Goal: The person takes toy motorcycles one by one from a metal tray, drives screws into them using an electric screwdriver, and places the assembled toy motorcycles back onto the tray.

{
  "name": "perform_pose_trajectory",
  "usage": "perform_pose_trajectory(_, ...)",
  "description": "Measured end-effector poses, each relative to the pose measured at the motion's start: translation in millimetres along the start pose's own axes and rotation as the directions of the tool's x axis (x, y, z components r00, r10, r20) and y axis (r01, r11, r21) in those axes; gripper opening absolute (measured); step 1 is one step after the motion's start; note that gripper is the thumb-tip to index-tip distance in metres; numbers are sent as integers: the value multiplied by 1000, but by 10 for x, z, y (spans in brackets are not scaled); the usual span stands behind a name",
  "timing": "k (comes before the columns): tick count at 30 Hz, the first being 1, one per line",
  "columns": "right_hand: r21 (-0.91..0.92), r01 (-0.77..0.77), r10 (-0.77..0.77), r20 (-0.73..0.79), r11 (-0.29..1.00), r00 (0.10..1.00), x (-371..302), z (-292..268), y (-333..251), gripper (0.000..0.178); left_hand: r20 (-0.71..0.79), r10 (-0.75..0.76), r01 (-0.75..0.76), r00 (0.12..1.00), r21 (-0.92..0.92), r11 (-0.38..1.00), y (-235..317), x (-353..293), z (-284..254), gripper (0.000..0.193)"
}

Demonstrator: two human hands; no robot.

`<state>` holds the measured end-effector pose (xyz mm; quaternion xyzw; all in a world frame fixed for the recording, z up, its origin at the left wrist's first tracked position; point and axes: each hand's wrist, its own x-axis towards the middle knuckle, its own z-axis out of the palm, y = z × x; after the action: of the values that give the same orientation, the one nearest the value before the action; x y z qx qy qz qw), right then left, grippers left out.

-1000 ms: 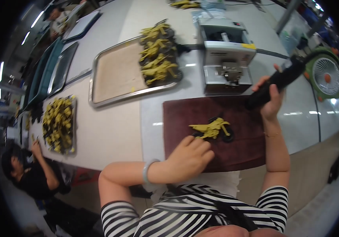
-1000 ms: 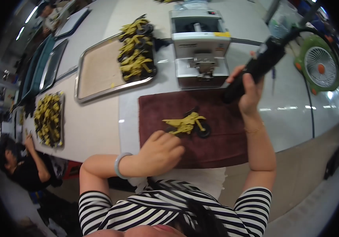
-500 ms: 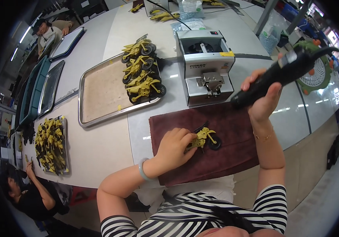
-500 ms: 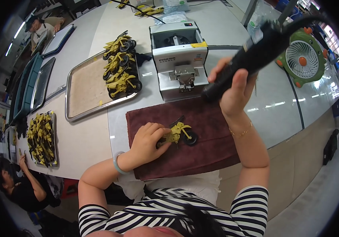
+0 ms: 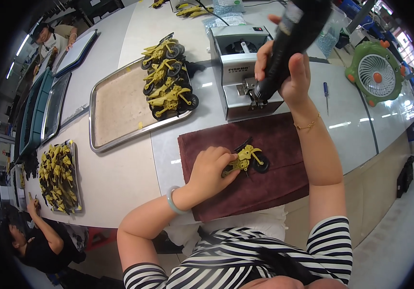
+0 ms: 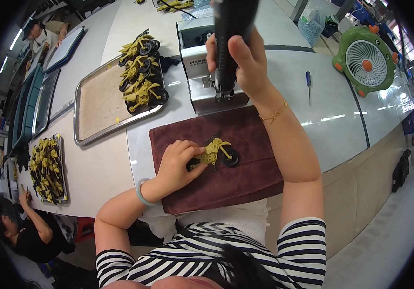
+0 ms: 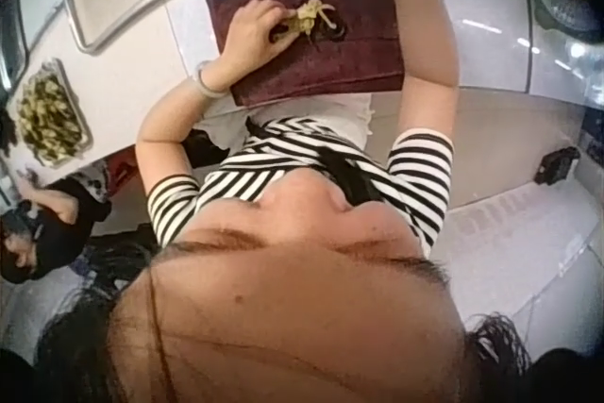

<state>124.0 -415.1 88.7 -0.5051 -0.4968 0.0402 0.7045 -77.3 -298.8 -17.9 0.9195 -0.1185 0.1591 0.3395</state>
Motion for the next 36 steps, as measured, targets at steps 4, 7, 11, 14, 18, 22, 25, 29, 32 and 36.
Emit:
perform_pose_trajectory(4, -60, -13, 5, -140, 998, 990, -82, 118, 120, 81, -25, 12, -12, 1000, -10, 1000, -46, -9, 30, 32)
perform_pose_trajectory(7, -250, 37, -99, -242, 968, 965, -127, 192, 110, 76, -15, 3, -3, 1000, -11, 1000, -48, -8, 18, 32)
perform_pose_trajectory(11, -303, 108, -188, -247, 947, 951, -138, 216, -27, 78, -16, 6, -6, 1000, 4, 1000, -49, 3, 14, 32)
perform_pose_trajectory(14, -168, 305, -336, -207, 937, 919, -33, 132, -65, 46, -20, 7, -7, 1000, 6, 1000, -51, -2, 12, 33)
perform_pose_trajectory(18, -378, 165, -247, -180, 911, 952, -21, 99, 9, 78, -13, 7, -6, 1000, 10, 1000, -63, -12, 11, 33)
perform_pose_trajectory(22, -335, 129, -192, -160, 933, 968, -52, 61, 58, 77, -22, 8, -8, 1000, -3, 1000, -59, -17, 28, 33)
perform_pose_trajectory(25, -107, 87, -83, 39, 990, 996, -21, -4, 63, 77, -18, 5, -5, 1000, -2, 1000, -56, -12, 26, 33)
perform_pose_trajectory(29, -270, 108, -161, -181, 957, 970, -26, 119, 101, 67, -26, 3, -3, 1000, 3, 1000, -71, -32, 41, 33)
perform_pose_trajectory(32, -488, 61, -232, -298, 871, 926, -42, 102, 86, 53, -27, 6, -6, 1000, 1, 1000, -65, -33, 41, 32)
perform_pose_trajectory(36, -320, 165, -230, -177, 933, 957, -77, 56, 76, 61, -33, 6, -6, 999, -9, 1000, -68, -2, 49, 32)
